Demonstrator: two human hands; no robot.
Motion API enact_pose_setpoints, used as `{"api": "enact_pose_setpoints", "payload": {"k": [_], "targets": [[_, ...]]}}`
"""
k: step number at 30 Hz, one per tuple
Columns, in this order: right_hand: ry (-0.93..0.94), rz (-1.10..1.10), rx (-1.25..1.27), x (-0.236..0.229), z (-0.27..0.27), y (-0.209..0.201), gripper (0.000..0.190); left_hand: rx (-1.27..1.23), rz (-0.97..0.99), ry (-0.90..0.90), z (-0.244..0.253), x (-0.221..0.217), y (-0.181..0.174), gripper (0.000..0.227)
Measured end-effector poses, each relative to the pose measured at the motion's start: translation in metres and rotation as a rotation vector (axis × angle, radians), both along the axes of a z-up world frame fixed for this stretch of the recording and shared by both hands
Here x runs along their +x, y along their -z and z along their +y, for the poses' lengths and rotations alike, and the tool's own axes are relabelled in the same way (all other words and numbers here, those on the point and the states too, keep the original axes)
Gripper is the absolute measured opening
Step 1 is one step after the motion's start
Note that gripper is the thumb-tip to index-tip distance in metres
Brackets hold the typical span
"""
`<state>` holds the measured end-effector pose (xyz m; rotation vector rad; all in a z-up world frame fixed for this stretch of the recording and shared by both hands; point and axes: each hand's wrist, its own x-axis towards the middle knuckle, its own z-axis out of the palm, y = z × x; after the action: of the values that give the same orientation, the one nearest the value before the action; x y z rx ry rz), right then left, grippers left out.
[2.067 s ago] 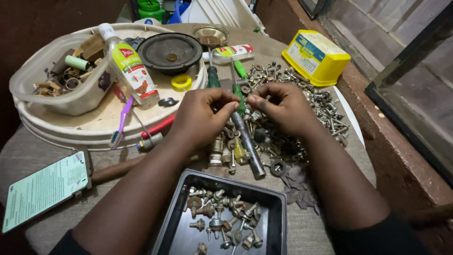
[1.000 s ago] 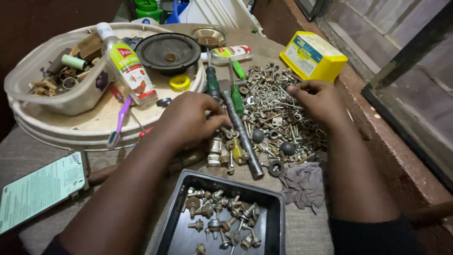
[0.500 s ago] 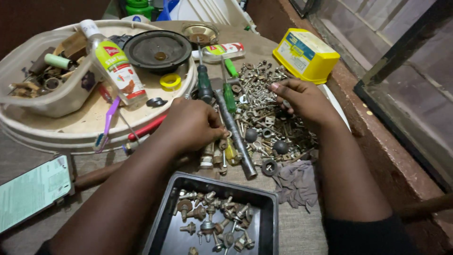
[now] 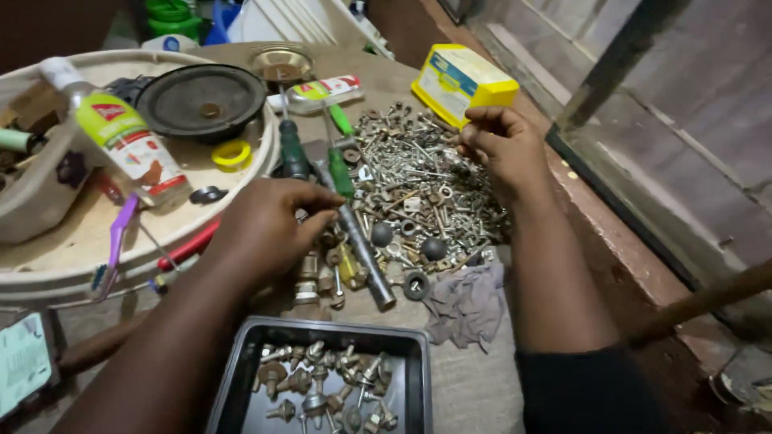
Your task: Sorting through a pile of various metal hardware components on a workbench to find specific items.
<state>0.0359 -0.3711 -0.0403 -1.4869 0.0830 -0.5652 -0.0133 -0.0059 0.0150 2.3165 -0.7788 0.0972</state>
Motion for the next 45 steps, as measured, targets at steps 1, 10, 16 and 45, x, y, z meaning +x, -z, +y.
{"api": "enact_pose_setpoints", "payload": {"k": [1, 10, 16, 45], "targets": [[0.004, -0.008, 0.002, -0.005, 0.006, -0.007, 0.034, 0.002, -0.008, 0.004, 0.000, 0.001, 0.001, 0.022], [-0.142, 0.157, 0.200, -0.028, 0.028, -0.028, 0.017, -0.002, -0.036, 0.051, 0.001, 0.006, 0.006, 0.022], [0.306, 0.154, -0.449, -0.032, 0.017, -0.019, 0.013, -0.003, -0.030, 0.131, -0.003, 0.007, 0.009, 0.023], [-0.002, 0.416, -1.122, -0.064, 0.073, -0.062, 0.040, -0.040, -0.055, 0.160, 0.000, 0.008, 0.008, 0.024]]}}
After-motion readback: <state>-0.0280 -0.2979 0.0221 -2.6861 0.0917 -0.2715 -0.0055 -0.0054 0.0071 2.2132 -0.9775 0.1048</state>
